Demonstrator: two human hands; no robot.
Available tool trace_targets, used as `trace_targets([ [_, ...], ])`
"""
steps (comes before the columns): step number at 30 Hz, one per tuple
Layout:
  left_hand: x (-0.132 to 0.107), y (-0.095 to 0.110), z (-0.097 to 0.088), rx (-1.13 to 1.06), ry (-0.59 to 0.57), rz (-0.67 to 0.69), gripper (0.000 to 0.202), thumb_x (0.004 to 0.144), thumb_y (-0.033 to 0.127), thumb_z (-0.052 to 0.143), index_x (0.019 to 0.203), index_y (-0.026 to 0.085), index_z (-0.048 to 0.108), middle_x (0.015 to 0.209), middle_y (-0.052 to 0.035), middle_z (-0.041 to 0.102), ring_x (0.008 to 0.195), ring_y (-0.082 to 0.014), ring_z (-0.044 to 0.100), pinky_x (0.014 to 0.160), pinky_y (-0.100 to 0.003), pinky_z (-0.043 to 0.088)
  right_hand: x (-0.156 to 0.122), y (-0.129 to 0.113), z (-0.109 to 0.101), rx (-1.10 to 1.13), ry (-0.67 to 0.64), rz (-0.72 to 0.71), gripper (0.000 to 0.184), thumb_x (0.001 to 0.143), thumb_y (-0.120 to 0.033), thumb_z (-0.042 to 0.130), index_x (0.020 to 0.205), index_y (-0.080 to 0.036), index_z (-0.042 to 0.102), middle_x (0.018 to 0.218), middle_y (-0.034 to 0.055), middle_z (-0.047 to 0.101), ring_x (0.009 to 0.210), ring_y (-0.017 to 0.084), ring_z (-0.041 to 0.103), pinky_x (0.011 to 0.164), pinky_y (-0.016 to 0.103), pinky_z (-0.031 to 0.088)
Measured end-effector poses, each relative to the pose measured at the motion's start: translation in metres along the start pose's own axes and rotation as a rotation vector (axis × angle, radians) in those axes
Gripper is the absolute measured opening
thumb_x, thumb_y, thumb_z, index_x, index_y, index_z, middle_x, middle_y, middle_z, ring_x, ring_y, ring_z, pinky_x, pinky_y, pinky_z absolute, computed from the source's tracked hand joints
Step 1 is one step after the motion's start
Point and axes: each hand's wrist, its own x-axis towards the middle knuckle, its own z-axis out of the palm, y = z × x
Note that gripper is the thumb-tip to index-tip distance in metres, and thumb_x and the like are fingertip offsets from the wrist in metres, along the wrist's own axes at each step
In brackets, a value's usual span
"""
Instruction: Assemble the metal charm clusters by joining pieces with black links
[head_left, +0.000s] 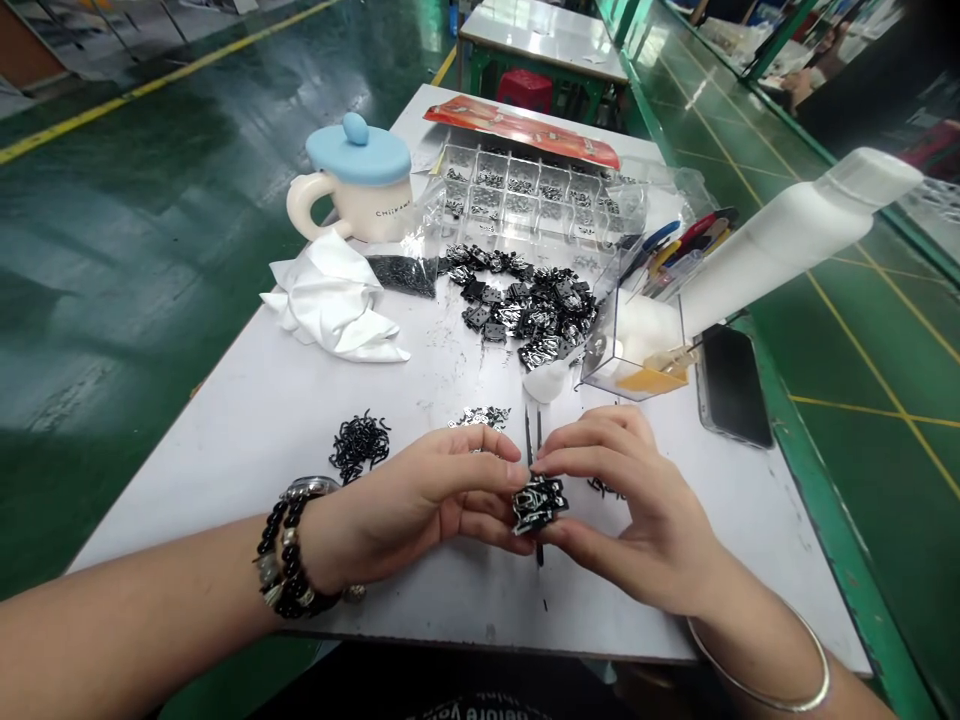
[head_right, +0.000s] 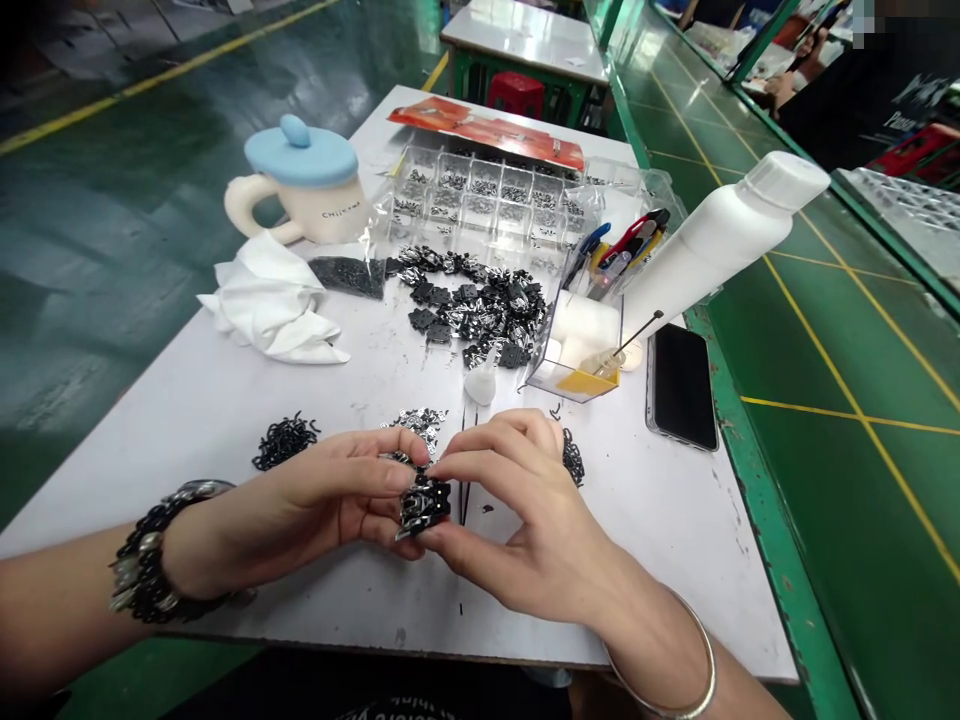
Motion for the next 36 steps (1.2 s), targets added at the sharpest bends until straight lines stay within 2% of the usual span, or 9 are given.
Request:
trace_targets([
  [3,0.002,-0.0017,-0.0002,0.068,-0.002,-0.011,0.023,0.075,0.03,0.07,0.089,0.015,0.06,0.073,-0.0023,0.067,0.066,-0.0132,0.065,0.066,-0.025,0.052,-0.0001,-0.0016,0.0,0.027,0.018,0.02,0.023,0.08,-0.03,0.066,0.1,-0.022,0.059,0.097,0.0043,0.06,0.094,0.021,0.048,0.083,0.039,0.037],
  [6,0.0034,-0.0034,-0.0004,0.099,-0.053,-0.044,0.022,0.075,0.034,0.069,0.077,0.013,0.063,0.068,-0.0018,0.064,0.062,-0.012,0.063,0.059,-0.021,0.049,0.0,-0.0027,-0.0001,0.032,0.027,0.032,0.022,0.08,-0.029,0.065,0.099,-0.021,0.059,0.096,0.0043,0.06,0.094,0.021,0.048,0.083,0.039,0.037],
  [11,0.0022,-0.0037,-0.0005,0.13,-0.057,-0.046,0.019,0.074,0.029,0.07,0.067,0.012,0.063,0.06,-0.0008,0.063,0.054,-0.0078,0.057,0.053,-0.016,0.045,0.0,-0.0007,0.0002,0.04,0.023,0.01,0.026,0.079,-0.032,0.068,0.099,-0.019,0.059,0.095,0.0038,0.06,0.092,0.02,0.047,0.082,0.037,0.037],
  [24,0.0024,-0.0063,0.0027,0.172,-0.028,0.043,0.026,0.072,0.029,0.073,0.061,0.012,0.055,0.05,0.0016,0.058,0.046,-0.0082,0.057,0.042,-0.014,0.045,-0.0007,-0.0011,0.006,0.039,0.092,0.004,0.024,0.08,-0.033,0.068,0.096,-0.017,0.059,0.092,0.0027,0.061,0.088,0.018,0.049,0.082,0.037,0.035],
  [30,0.0017,-0.0091,0.001,0.199,-0.014,0.075,0.03,0.075,0.034,0.07,0.062,0.013,0.053,0.048,0.0012,0.058,0.043,-0.0072,0.055,0.041,-0.014,0.044,-0.0007,0.0001,0.0062,0.05,0.087,-0.013,0.025,0.08,-0.032,0.068,0.095,-0.016,0.06,0.093,0.0029,0.061,0.088,0.017,0.049,0.083,0.037,0.034],
  [36,0.0025,-0.0073,0.0016,0.211,-0.038,0.057,0.026,0.072,0.029,0.072,0.062,0.013,0.054,0.048,0.0005,0.059,0.044,-0.0087,0.057,0.042,-0.015,0.046,-0.0007,-0.0004,0.0064,0.057,0.089,0.003,0.025,0.079,-0.033,0.068,0.096,-0.017,0.06,0.093,0.0022,0.061,0.089,0.017,0.048,0.083,0.037,0.034],
])
